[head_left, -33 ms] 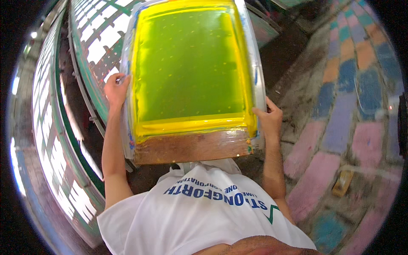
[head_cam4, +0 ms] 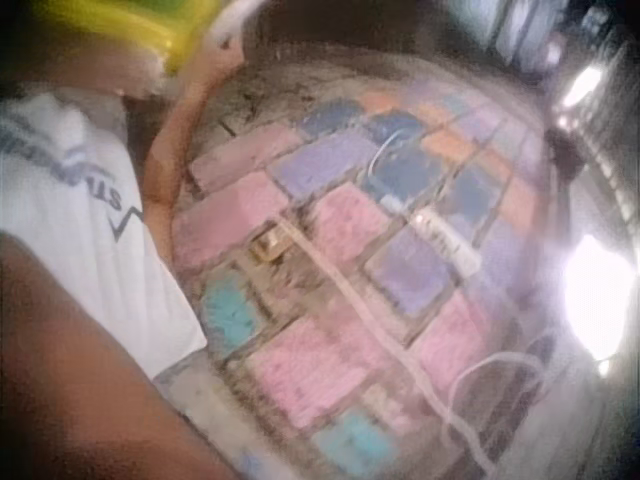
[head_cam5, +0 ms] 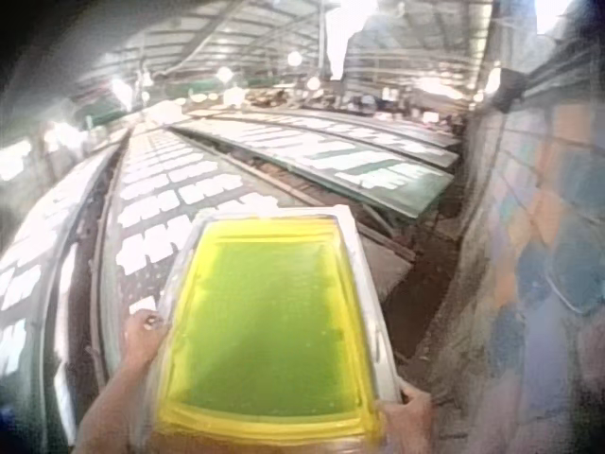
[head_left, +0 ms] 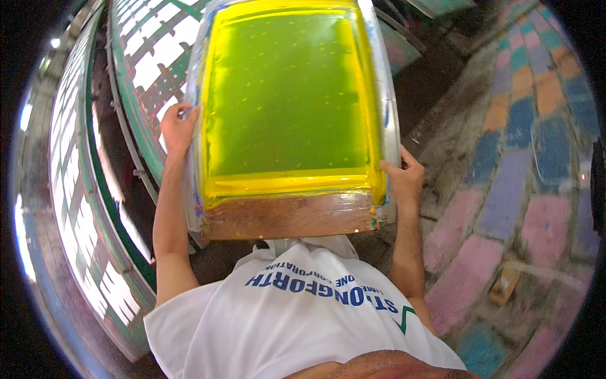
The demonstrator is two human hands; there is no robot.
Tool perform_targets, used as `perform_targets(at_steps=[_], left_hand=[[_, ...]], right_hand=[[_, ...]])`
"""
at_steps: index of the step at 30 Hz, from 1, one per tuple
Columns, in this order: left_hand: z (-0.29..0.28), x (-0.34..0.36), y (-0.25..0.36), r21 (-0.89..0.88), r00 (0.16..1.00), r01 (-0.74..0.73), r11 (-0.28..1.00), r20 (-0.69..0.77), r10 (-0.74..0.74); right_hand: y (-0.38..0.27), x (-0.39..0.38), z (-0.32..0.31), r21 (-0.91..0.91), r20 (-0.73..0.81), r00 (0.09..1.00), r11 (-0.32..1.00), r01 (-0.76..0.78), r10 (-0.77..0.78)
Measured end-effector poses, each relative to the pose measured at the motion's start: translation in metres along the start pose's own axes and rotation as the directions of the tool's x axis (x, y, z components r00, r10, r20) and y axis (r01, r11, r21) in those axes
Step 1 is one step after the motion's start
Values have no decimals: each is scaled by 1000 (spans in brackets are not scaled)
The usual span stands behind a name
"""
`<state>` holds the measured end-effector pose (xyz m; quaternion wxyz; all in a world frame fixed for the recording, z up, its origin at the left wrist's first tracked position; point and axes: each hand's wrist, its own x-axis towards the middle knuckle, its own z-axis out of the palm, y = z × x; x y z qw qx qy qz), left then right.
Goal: The person repeatedly pulls a squeegee across a screen printing frame filled with green ink to transfer ink through the mesh onto a surface below. The person repositions the frame and repeats the squeegee strokes multiple times.
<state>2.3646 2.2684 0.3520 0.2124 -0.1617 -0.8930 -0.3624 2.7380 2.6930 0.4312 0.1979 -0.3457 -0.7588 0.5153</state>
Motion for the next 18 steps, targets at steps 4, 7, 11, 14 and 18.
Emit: perform_targets(at_steps=[4, 7, 11, 14, 18], left_hand=[[66, 41, 12, -34, 999, 2, 999, -35, -3], [112, 65, 9, 42, 998, 67, 997, -2, -67], [177, 98, 4, 65, 994, 111, 992, -12, -110], [215, 158, 26, 104, 993, 101, 989, -66, -95], [222, 159, 47, 125, 978, 199, 972, -87, -189]], right_hand=[[12, 95, 5, -31, -8, 1000, 1000, -1, 1], [42, 157, 18, 23, 21, 1000, 1000, -1, 0], [79, 248, 45, 56, 29, 1000, 998, -14, 13], [49, 345, 42, 44, 60, 998, 999, -3, 0], [40, 366, 21, 81, 108, 992, 995, 53, -61]])
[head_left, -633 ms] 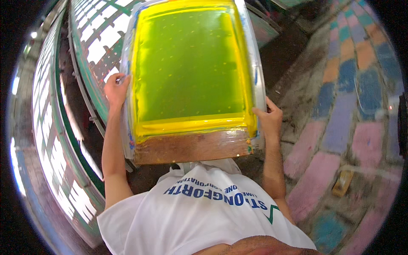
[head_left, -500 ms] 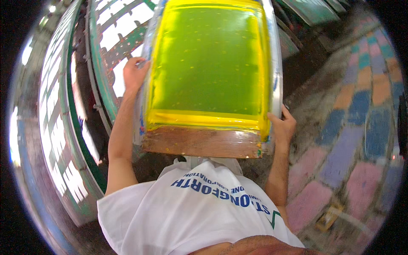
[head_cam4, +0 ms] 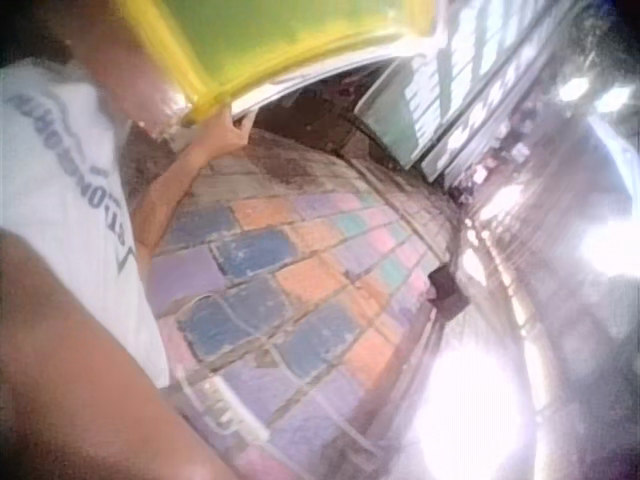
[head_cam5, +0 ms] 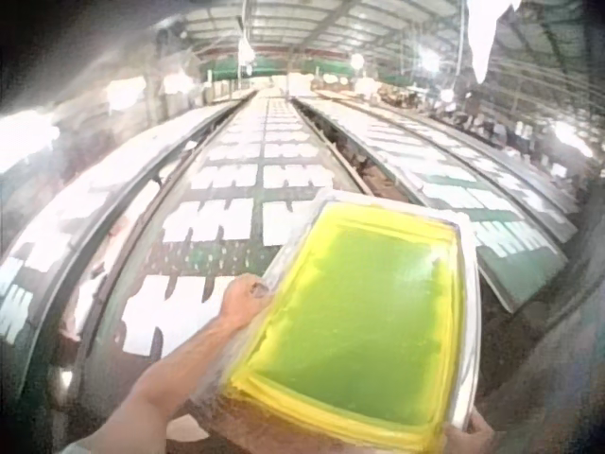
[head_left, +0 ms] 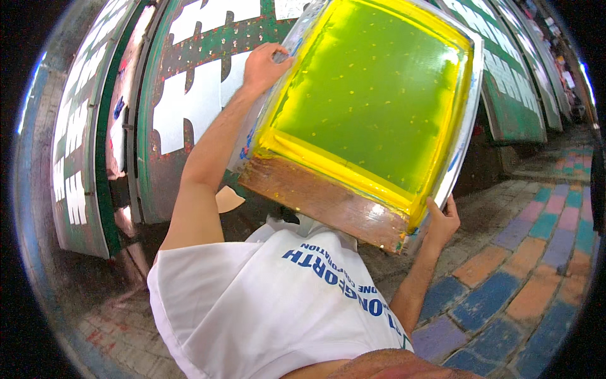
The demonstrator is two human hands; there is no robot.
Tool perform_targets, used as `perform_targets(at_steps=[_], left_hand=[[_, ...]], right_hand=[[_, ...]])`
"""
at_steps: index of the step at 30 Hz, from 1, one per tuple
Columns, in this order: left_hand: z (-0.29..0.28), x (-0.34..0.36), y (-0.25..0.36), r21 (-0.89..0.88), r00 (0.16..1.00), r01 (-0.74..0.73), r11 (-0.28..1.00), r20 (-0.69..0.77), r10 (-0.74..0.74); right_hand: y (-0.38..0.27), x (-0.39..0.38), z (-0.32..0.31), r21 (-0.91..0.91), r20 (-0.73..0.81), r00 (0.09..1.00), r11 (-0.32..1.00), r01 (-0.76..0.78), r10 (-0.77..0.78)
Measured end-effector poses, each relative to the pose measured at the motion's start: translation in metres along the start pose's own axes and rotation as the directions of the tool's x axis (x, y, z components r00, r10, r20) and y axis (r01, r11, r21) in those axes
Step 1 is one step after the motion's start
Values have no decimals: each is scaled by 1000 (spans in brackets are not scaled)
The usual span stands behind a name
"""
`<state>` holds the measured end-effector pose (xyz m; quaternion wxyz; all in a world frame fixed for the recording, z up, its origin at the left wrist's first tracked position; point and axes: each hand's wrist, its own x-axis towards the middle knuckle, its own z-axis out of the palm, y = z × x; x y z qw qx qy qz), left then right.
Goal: The person repeatedly pulls a squeegee across a screen printing frame filled with green ink to transfer ink through the mesh onto a surface below. The person repositions the frame and repeats the squeegee strokes multiple times.
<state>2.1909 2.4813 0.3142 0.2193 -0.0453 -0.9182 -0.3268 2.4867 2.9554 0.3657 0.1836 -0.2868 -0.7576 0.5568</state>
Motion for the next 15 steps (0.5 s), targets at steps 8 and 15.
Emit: perform_targets(at_steps=[8, 15], left_hand=[[52, 15, 28, 34, 997, 11, 999, -82, -9], [43, -20, 84, 174, 976, 121, 977, -203, -85]], right_hand=[[27, 108, -1, 61, 69, 997, 997, -48, 43], [32, 202, -29, 102, 264, 962, 994, 43, -68]])
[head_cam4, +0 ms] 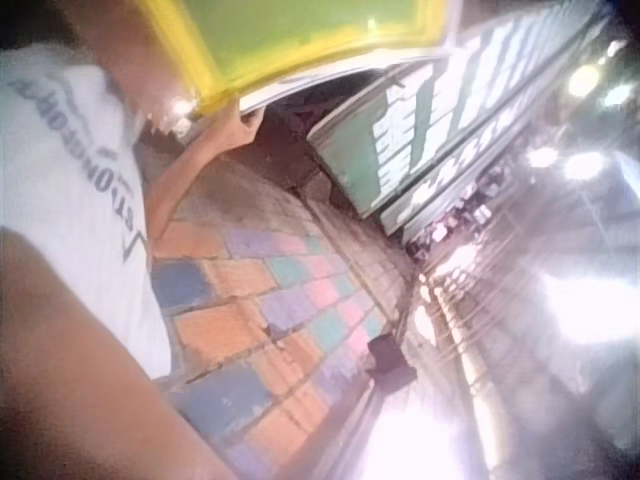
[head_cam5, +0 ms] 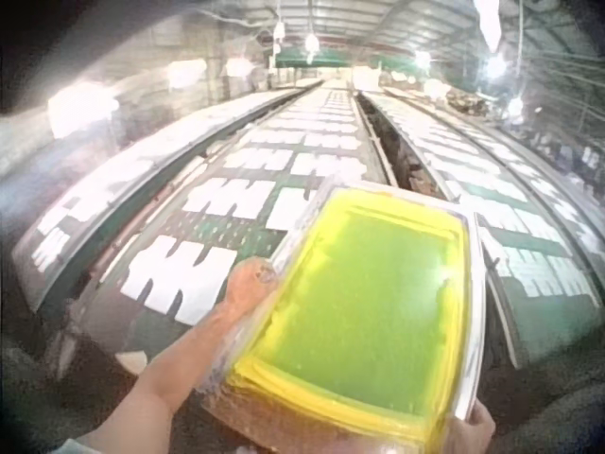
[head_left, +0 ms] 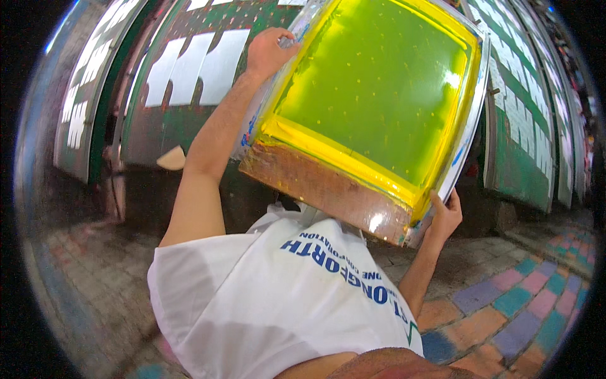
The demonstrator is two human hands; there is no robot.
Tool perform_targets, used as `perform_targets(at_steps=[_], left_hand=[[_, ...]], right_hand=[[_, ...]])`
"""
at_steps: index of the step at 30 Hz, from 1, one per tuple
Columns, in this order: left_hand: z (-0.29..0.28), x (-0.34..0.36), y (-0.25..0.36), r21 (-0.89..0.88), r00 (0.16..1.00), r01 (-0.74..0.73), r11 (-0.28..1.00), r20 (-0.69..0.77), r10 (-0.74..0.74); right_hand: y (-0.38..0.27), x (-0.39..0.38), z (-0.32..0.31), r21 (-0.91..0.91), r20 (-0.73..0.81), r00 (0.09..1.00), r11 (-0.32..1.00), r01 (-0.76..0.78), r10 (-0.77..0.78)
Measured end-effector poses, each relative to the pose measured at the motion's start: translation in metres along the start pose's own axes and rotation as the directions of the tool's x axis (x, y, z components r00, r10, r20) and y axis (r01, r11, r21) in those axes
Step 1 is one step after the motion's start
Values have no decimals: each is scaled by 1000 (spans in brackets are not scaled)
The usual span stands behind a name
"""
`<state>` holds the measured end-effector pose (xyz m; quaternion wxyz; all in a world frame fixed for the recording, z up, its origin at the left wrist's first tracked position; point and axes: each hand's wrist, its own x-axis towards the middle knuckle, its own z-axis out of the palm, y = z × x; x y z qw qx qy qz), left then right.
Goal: The person repeatedly pulls a squeegee across a screen printing frame filled with green ink to transfer ink through the mesh onto a surface below. The person repositions the frame and repeats the squeegee strokes multiple times.
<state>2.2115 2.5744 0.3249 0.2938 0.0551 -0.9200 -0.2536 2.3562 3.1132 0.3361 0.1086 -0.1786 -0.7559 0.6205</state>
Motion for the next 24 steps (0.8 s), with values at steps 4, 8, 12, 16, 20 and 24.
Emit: perform_targets(at_steps=[4, 8, 12, 16, 20, 24], left_hand=[[-4, -48, 25, 153, 993, 103, 983, -69, -93], [-24, -95, 53, 214, 968, 174, 961, -218, -126], [-63, -143, 75, 206, 906, 342, 917, -330, -264], [-97, -232, 79, 291, 811, 517, 805, -469, -351], [-123, -312, 92, 272, 671, 702, 658, -563, -483], [-135, -365, 126, 261, 564, 791, 553, -661, -495]], right_hand=[[38, 60, -18, 0, 113, 993, 999, 44, -44], [29, 131, -32, -83, 324, 942, 989, 121, -88], [4, 181, 1, 25, 490, 859, 987, 158, -150], [-3, 183, 41, -76, 680, 717, 958, 275, -152], [-21, 182, 81, 19, 814, 543, 943, 331, -207], [-32, 178, 117, 98, 913, 348, 942, 322, -213]])
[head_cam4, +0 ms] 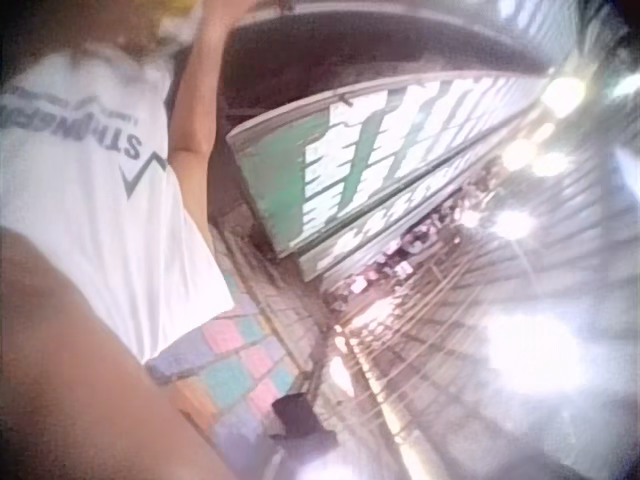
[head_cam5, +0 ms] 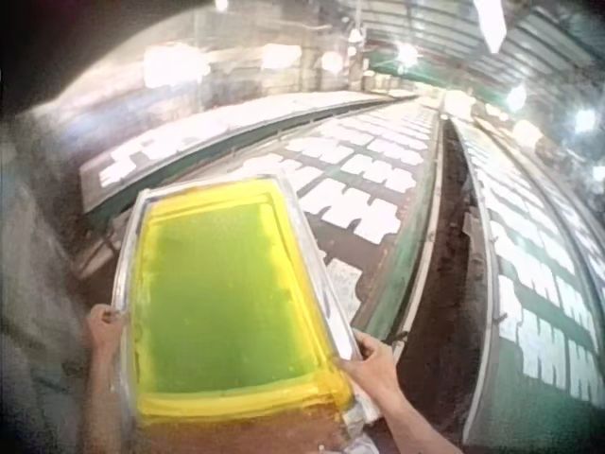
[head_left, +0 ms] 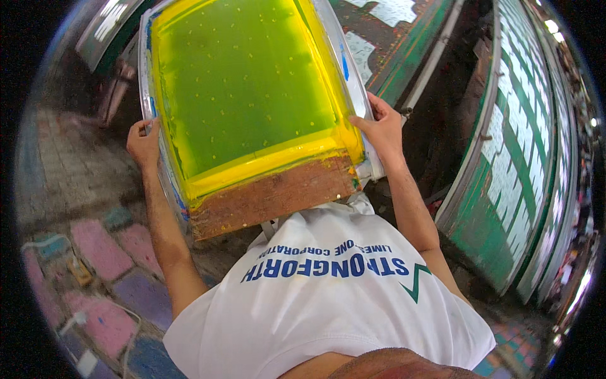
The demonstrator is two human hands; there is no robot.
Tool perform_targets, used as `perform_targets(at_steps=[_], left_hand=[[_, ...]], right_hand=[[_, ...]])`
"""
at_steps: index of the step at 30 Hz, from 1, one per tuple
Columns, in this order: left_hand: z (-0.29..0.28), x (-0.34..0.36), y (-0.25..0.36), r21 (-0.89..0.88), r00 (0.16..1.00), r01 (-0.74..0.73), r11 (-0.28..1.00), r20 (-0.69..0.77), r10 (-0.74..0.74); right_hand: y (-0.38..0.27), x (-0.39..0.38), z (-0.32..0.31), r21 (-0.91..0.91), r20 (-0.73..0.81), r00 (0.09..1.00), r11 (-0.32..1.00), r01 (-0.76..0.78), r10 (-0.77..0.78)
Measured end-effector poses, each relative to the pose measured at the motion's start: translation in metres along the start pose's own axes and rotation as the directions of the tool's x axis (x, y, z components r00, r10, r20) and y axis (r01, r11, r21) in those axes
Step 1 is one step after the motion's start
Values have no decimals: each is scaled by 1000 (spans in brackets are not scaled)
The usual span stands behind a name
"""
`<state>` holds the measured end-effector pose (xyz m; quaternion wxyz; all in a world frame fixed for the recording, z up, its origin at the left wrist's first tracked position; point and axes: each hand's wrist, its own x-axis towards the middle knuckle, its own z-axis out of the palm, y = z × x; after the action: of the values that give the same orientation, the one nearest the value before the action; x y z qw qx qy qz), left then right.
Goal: The person repeatedly pulls a squeegee across a screen printing frame filled with green ink to transfer ink through the mesh onto a surface below. The person repositions the frame and repeats the squeegee strokes multiple times.
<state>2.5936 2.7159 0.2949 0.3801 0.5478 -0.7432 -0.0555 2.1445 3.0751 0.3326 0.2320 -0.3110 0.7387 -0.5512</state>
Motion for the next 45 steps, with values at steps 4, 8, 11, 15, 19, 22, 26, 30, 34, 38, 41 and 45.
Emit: perform_targets(at_steps=[4, 8, 11, 15, 19, 22, 26, 30, 34, 38, 41, 45], left_hand=[[-52, -51, -9, 137, 987, 158, 978, -24, -157], [-102, -125, 0, 253, 962, 272, 928, -96, -256], [-145, -184, 29, 391, 937, 348, 852, -114, -330], [-198, -221, 70, 500, 892, 445, 742, -172, -419], [-219, -256, 97, 495, 884, 467, 733, -255, -391], [-227, -274, 102, 512, 868, 496, 701, -295, -398], [-212, -290, 95, 441, 815, 580, 686, -304, -493], [-199, -300, 87, 466, 814, 580, 668, -307, -492], [-197, -307, 84, 442, 814, 581, 683, -319, -486], [-191, -313, 77, 404, 789, 613, 679, -352, -504], [-184, -319, 71, 376, 807, 580, 722, -382, -449], [-164, -324, 57, 379, 814, 556, 740, -429, -392]], right_hand=[[7, 26, 10, 129, 158, 987, 991, -45, 24], [30, 46, 16, 137, 341, 940, 988, -67, 16], [45, 60, 19, 134, 494, 869, 987, -83, 6], [55, 77, 31, 114, 624, 782, 989, -89, -2], [49, 87, 39, 100, 697, 717, 992, -78, -14], [33, 90, 42, 78, 727, 686, 995, -57, -18], [20, 90, 38, 51, 735, 678, 999, -15, -28], [18, 90, 37, -12, 721, 693, 1000, 27, -10], [14, 90, 35, 9, 725, 689, 1000, 16, -18], [11, 91, 31, 42, 728, 679, 995, 87, -90], [14, 87, 34, 45, 723, 686, 996, 72, -82], [20, 87, 38, 56, 685, 704, 977, 206, -188]])
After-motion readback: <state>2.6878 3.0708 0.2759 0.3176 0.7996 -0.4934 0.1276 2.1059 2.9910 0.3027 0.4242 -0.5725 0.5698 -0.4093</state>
